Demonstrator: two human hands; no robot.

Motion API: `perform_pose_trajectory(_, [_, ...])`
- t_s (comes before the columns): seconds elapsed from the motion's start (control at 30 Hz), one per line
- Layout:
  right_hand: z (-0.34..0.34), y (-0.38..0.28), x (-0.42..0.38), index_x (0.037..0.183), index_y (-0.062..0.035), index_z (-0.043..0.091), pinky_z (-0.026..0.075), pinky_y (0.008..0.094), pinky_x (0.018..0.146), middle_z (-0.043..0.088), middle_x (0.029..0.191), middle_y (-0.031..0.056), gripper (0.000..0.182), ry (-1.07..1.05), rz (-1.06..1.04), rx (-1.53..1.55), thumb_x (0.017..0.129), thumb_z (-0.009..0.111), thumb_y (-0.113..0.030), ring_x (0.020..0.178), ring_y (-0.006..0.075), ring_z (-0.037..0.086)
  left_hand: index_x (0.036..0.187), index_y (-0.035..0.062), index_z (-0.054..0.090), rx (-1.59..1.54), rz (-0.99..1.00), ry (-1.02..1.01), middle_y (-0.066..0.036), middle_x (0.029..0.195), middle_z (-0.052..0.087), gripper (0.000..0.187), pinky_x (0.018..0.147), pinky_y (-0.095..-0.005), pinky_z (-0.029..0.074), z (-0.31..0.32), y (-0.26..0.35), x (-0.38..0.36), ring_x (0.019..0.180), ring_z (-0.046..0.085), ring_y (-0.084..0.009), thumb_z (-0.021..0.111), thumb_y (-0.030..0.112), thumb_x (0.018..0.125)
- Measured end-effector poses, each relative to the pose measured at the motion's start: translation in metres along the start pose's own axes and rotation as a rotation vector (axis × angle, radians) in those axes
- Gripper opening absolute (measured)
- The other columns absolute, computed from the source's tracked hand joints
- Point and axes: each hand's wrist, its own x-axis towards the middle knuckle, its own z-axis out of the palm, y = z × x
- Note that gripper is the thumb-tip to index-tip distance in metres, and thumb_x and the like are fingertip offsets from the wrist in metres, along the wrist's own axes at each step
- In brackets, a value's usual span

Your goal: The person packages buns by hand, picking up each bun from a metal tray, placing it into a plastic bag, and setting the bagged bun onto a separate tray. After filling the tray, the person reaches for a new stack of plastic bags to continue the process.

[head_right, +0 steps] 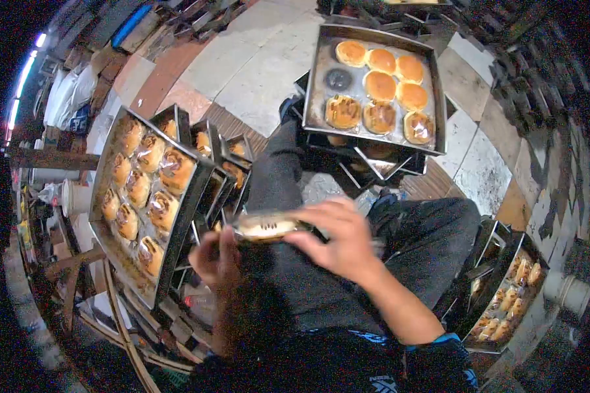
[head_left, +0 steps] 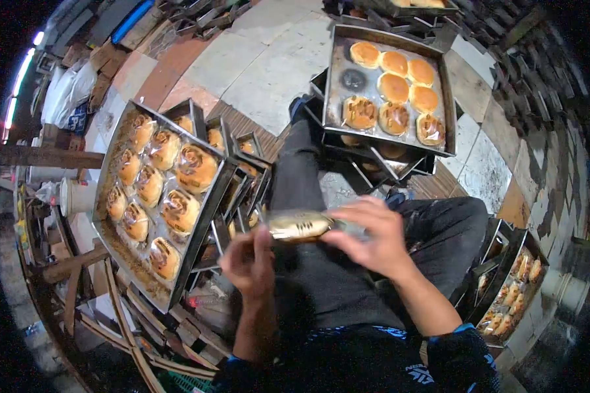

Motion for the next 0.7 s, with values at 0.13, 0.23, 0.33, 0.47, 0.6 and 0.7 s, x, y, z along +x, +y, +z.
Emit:
perform_pose_trajectory(0.13, [0.016, 0.019, 0.037, 0.118, -0.0065, 0.066, 0.051, 0.0382, 0.086, 0.07, 0.105, 0.017, 0.049, -0.216, 0.089, 0.065, 0.073, 0.08, -0.021, 0.101, 0.0288, 0.067, 0.092, -0.0033, 0.066, -0.083, -0.29, -0.124, 0.004, 0.076, 0.059, 0.018, 0.059, -0.0172, 0.038, 0.031, 0.009, 0.058, 0.065, 0.047, -0.0023, 0.063, 0.014, 0.094])
perform_pose_trajectory(0.23, [0.014, 0.079, 0.06, 0.113, -0.0004, 0.065, 0.051, 0.0342, 0.081, 0.069, 0.095, 0.0128, 0.052, -0.135, 0.489, 0.376, 0.078, 0.078, -0.035, 0.09, 0.0204, 0.067, 0.095, -0.0021, 0.062, -0.137, -0.148, -0.144, -0.001, 0.084, 0.059, 0.021, 0.067, -0.0225, 0.043, 0.029, -0.017, 0.061, 0.069, 0.05, -0.0068, 0.059, 0.019, 0.096])
perform_pose_trajectory(0.33, [0.0, 0.132, 0.097, 0.104, 0.0014, 0.067, 0.051, 0.0308, 0.075, 0.065, 0.078, 0.0043, 0.045, 0.226, 0.926, 0.632, 0.084, 0.073, -0.039, 0.078, 0.0129, 0.062, 0.093, 0.0011, 0.061, -0.17, 0.008, -0.209, -0.008, 0.084, 0.06, 0.019, 0.071, -0.0302, 0.046, 0.065, -0.011, 0.043, 0.073, 0.055, -0.0134, 0.062, 0.02, 0.092])
perform_pose_trajectory(0.47, [-0.032, 0.24, 0.125, 0.097, 0.0055, 0.066, 0.05, 0.0471, 0.073, 0.069, 0.085, 0.0227, 0.048, 0.454, 0.444, -0.372, 0.095, 0.052, -0.04, 0.081, 0.0369, 0.068, 0.111, 0.0035, 0.059, 0.119, -0.015, -0.81, -0.016, 0.095, 0.063, 0.039, 0.082, -0.041, 0.049, 0.116, 0.001, -0.009, 0.089, 0.063, -0.0295, 0.07, 0.029, 0.083])
perform_pose_trajectory(0.6, [-0.031, 0.228, 0.067, 0.103, 0.0061, 0.066, 0.047, 0.0509, 0.086, 0.066, 0.09, 0.0283, 0.047, -0.098, 0.68, -0.569, 0.093, 0.051, -0.037, 0.089, 0.0447, 0.063, 0.112, 0.0079, 0.062, 0.56, 0.294, -0.872, -0.015, 0.107, 0.061, 0.03, 0.081, -0.0468, 0.05, 0.143, -0.053, -0.054, 0.093, 0.063, -0.0363, 0.064, 0.014, 0.082])
perform_pose_trajectory(0.7, [-0.028, 0.214, -0.001, 0.122, 0.0087, 0.053, 0.034, 0.0486, 0.104, 0.055, 0.119, 0.0277, 0.048, -0.017, 0.192, -0.516, 0.087, 0.063, -0.023, 0.113, 0.0432, 0.049, 0.105, 0.0099, 0.066, 0.558, 0.053, -1.243, -0.016, 0.108, 0.063, 0.021, 0.084, -0.0493, 0.05, 0.131, -0.05, -0.046, 0.098, 0.063, -0.038, 0.061, 0.011, 0.085])
